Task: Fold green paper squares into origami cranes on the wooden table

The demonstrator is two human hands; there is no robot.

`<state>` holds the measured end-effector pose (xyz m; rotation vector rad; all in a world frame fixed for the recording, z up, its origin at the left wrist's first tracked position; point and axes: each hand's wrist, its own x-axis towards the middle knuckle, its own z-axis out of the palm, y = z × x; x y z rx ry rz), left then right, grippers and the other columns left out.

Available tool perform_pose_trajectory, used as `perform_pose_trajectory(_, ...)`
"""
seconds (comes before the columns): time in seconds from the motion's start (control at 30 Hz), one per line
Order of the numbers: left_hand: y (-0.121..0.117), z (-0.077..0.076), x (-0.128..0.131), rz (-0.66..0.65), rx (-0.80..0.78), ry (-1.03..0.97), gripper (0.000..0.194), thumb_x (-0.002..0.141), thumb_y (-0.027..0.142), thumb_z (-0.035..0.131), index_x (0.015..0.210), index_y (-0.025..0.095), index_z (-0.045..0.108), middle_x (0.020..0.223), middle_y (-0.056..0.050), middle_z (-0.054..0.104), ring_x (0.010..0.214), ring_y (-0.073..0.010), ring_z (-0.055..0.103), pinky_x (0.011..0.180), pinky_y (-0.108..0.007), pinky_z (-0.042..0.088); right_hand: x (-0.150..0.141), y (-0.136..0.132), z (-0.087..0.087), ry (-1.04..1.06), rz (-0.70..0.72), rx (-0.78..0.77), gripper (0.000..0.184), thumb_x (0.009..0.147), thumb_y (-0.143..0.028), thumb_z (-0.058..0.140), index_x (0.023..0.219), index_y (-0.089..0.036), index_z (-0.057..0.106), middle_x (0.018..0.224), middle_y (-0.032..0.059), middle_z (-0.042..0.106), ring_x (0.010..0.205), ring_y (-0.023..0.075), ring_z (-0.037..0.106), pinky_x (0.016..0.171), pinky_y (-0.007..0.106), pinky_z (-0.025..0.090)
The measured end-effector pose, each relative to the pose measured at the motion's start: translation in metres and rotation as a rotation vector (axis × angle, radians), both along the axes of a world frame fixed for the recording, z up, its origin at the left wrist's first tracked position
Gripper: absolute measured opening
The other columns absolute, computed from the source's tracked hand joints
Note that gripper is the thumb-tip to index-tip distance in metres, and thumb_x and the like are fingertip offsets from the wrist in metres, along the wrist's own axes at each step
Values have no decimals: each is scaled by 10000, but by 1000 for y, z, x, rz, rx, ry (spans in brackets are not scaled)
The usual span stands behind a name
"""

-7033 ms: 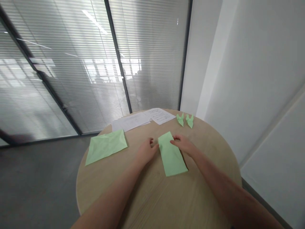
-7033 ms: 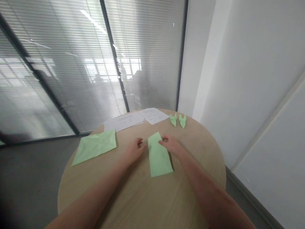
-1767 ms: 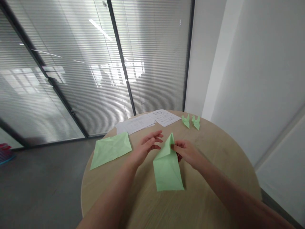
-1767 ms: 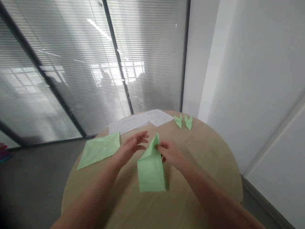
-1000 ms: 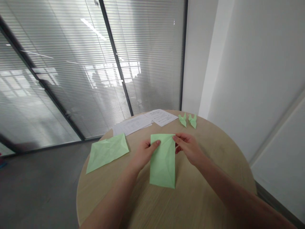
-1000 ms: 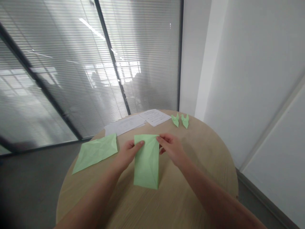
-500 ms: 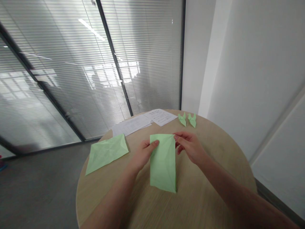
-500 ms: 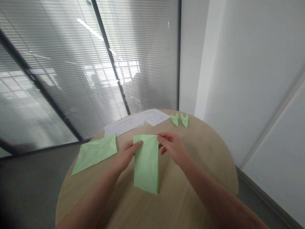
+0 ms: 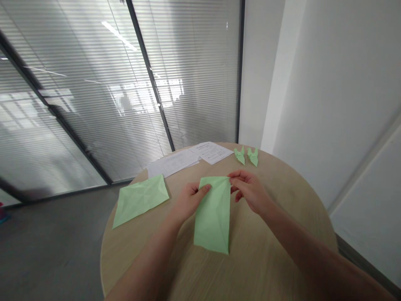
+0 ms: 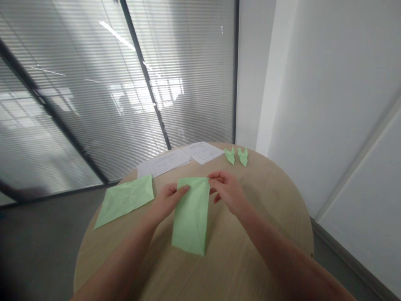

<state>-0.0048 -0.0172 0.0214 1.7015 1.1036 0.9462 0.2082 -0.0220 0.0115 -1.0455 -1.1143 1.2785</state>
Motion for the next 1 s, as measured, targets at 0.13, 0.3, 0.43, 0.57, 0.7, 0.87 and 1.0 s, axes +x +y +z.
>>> perform_pose_trajectory(0.13, 0, 1, 0, -11, 21, 47, 495, 870, 620, 615, 834, 152, 773, 688, -59, 679, 568, -177, 540, 530, -267, 367, 0, -1, 2, 24, -2, -11, 434, 649, -421, 699, 969, -153, 584, 851, 60, 677, 607, 136, 643, 376, 175, 414)
perform_pose_trajectory(0.3, -4, 2, 4, -14, 85, 55, 385, 888, 520, 636, 960, 170, 778, 812, -68, 732, 671, -210, 610, 602, -292, 448, 1, 0, 2, 43, -42, 10, 484, 663, -424, 691, 1052, -163, 569, 863, 51, 672, 623, 129, 640, 389, 166, 420)
perform_pose_trajectory(0.43, -9, 5, 8, 21, 127, 32, 355, 854, 453, 702, 1067, 174, 759, 944, -82, 755, 800, -263, 659, 684, -339, 505, 2, 0, 2, -6, -30, 116, 588, 705, -430, 690, 1209, -172, 535, 774, 15, 638, 645, 147, 643, 407, 180, 449)
perform_pose_trajectory(0.57, -18, 17, 10, 142, 204, -64, 402, 817, 414, 746, 1165, 212, 733, 1039, -86, 748, 861, -263, 673, 732, -358, 533, -1, -11, 7, -86, -13, 215, 559, 741, -429, 686, 1219, -183, 534, 750, 3, 629, 601, 118, 604, 423, 180, 473)
perform_pose_trajectory(0.7, -34, 34, 11, 256, 427, 44, 284, 802, 338, 763, 1066, 235, 762, 1005, -70, 750, 909, -255, 670, 879, -394, 513, -8, -27, 12, -169, 20, 306, 463, 807, -395, 647, 1214, -193, 558, 751, 11, 637, 592, 108, 593, 436, 174, 463)
perform_pose_trajectory(0.87, -33, 39, 6, 250, 291, 26, 497, 753, 335, 809, 1226, 246, 685, 936, -56, 736, 823, -242, 663, 810, -394, 514, -10, -25, 9, -150, -14, 259, 494, 793, -438, 663, 1207, -187, 565, 749, 6, 631, 555, 104, 581, 393, 166, 421)
perform_pose_trajectory(1.0, -14, 25, 1, -3, -149, -174, 684, 741, 364, 811, 1355, 209, 554, 967, -96, 742, 844, -266, 693, 745, -381, 523, -4, -5, -1, -32, -134, 128, 587, 758, -446, 674, 1263, -184, 528, 787, 14, 642, 577, 124, 607, 378, 183, 430)
